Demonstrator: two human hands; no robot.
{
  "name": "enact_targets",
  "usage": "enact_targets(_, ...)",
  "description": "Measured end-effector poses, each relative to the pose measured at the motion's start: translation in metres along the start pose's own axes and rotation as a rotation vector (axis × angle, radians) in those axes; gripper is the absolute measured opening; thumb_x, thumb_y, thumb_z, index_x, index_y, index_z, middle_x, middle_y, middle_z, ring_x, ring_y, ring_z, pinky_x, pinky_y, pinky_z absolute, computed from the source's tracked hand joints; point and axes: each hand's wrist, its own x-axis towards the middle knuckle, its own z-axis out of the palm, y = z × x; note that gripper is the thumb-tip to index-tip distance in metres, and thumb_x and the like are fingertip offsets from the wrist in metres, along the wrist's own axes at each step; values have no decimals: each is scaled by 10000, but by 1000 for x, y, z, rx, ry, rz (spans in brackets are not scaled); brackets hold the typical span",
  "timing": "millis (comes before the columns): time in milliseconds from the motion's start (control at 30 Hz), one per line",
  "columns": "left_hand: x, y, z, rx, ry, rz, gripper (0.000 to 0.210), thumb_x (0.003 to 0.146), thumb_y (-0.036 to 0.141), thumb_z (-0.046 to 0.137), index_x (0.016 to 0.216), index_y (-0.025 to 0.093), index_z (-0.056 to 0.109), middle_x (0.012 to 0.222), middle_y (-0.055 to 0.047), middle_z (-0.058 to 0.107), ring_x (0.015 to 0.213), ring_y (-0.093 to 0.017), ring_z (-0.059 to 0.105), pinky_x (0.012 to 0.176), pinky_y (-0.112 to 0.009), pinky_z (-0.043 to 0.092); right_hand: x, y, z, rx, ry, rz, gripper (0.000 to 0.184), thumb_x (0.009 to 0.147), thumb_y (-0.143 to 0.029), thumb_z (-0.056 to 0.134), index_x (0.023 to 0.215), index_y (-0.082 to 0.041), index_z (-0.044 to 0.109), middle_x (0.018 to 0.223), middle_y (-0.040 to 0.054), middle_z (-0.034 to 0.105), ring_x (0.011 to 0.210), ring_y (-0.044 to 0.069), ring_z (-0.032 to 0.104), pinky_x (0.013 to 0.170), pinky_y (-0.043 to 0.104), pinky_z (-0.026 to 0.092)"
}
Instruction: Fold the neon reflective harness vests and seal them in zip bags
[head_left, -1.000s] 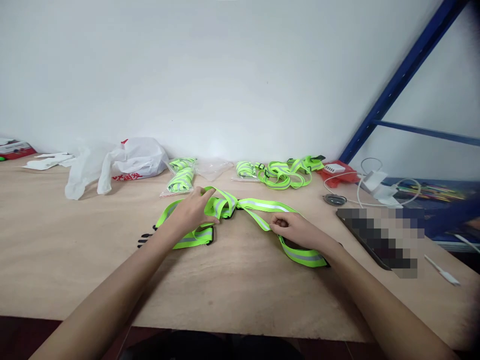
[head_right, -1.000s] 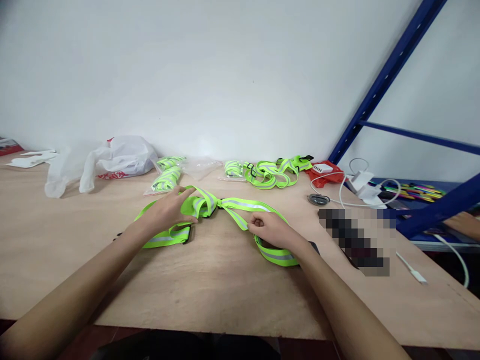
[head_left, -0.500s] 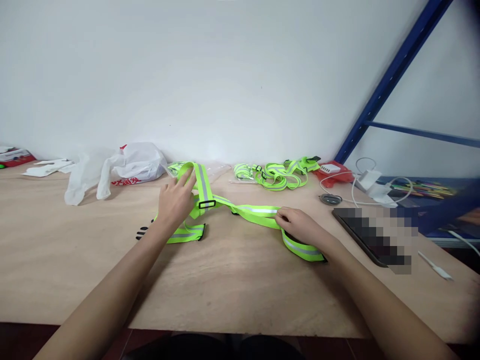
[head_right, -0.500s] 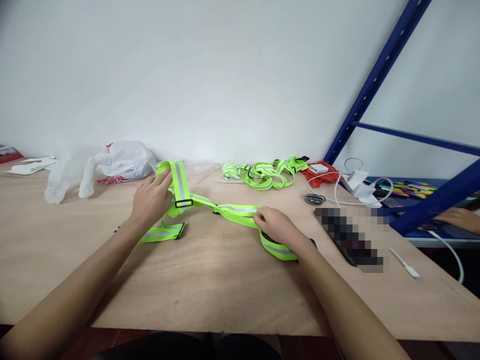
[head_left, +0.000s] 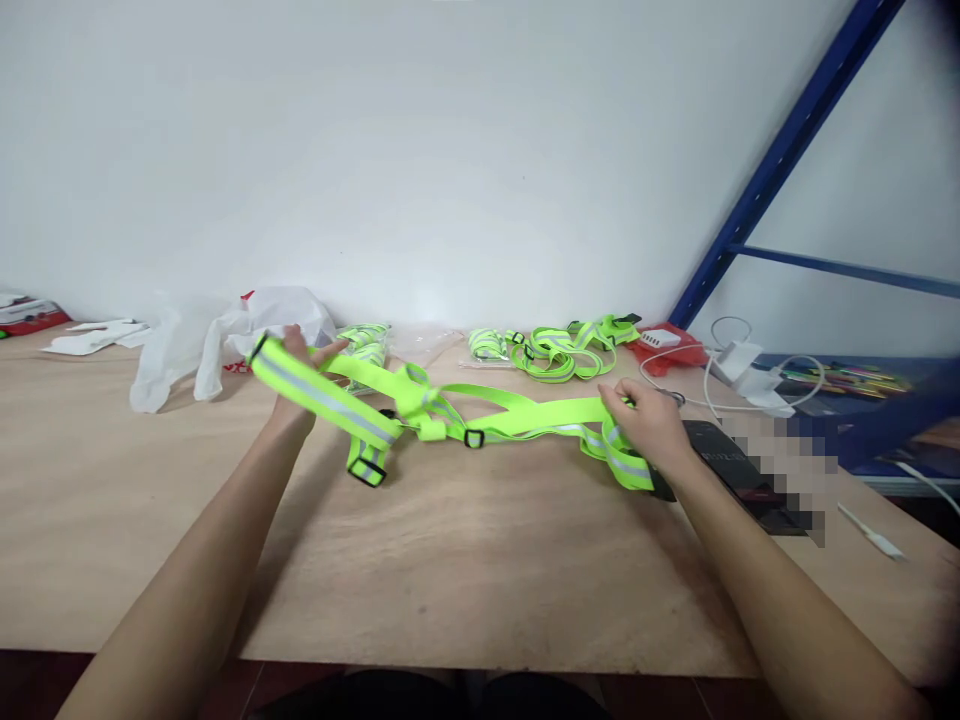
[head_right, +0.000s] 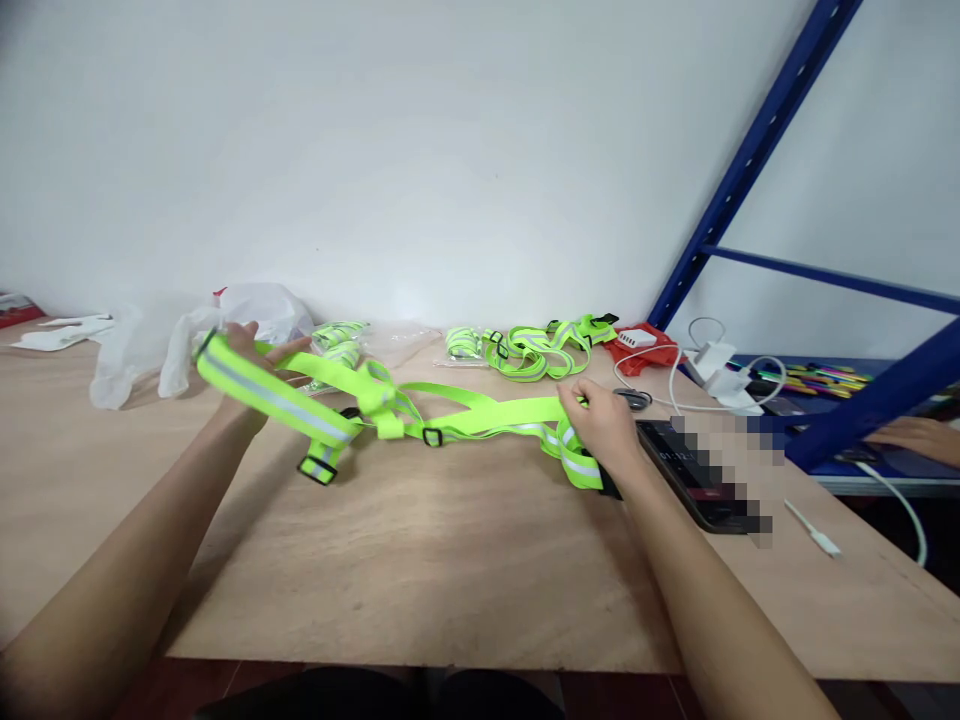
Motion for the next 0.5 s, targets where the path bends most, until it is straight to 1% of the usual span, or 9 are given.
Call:
enact_targets(67,1,4,-5,-182,-21,-85,956,852,844,-3,1585,233,65,1397,-184,561,1191,-369,607,980,-581,463,5,10,-3,-19,41,58,367,814,-534,494,596,-247,421,521,-6,471,563,185,463,585,294,291)
enact_targets(100,1,6,-9,-245,-85,-88,991,828,856,-43,1594,233,40,1442,-184,531,1213,-367,598,995,-587,456,7,15,-5,-25,54,95,365,810,-534,497,595,-248,427,515,-4,480,562,189,477,583,294,297)
enact_targets(167,4,6,-20,-314,-285,-134,1050,789,914,44,1591,246,164,1494,-172,494,1230,-373,589,1005,-589,456,10,22,-9,-42,63,189,355,806,-533,504,599,-251,439,507,-2,498,561,198,504,578,295,306)
enact_targets(233,9,3,-34,-240,-525,-232,1050,758,946,183,1524,254,370,1460,-169,536,1188,-390,616,967,-594,482,12,26,-13,-69,59,274,341,802,-530,515,609,-254,459,498,1,514,558,209,520,576,299,314)
enact_targets(300,13,-1,-48,-110,-728,-331,994,724,936,359,1401,231,540,1335,-175,638,1134,-399,646,931,-575,507,13,29,-17,-95,60,311,329,801,-523,525,613,-256,480,491,5,529,563,219,533,577,305,324)
enact_targets(333,14,-3,-54,-43,-802,-365,949,707,908,453,1330,208,601,1247,-174,686,1111,-396,657,921,-552,517,13,29,-19,-111,63,314,327,800,-521,529,613,-256,489,492,9,537,570,223,539,577,308,328)
enact_targets(400,12,-3,-61,91,-876,-419,818,690,804,614,1190,159,678,1053,-155,749,1045,-370,684,886,-485,539,13,28,-20,-149,75,298,323,796,-517,540,611,-255,501,511,19,557,583,229,544,567,310,324)
enact_targets(433,9,-2,-63,173,-861,-440,730,704,733,662,1127,140,699,960,-139,760,989,-348,700,843,-445,554,12,27,-19,-166,77,282,321,793,-515,547,612,-254,504,529,24,570,585,228,545,560,309,318)
enact_targets(500,4,1,-64,399,-767,-488,542,749,593,693,1014,120,720,813,-107,754,853,-301,720,711,-364,569,11,25,-17,-189,60,246,318,793,-514,554,622,-250,508,569,26,592,580,219,546,548,306,306)
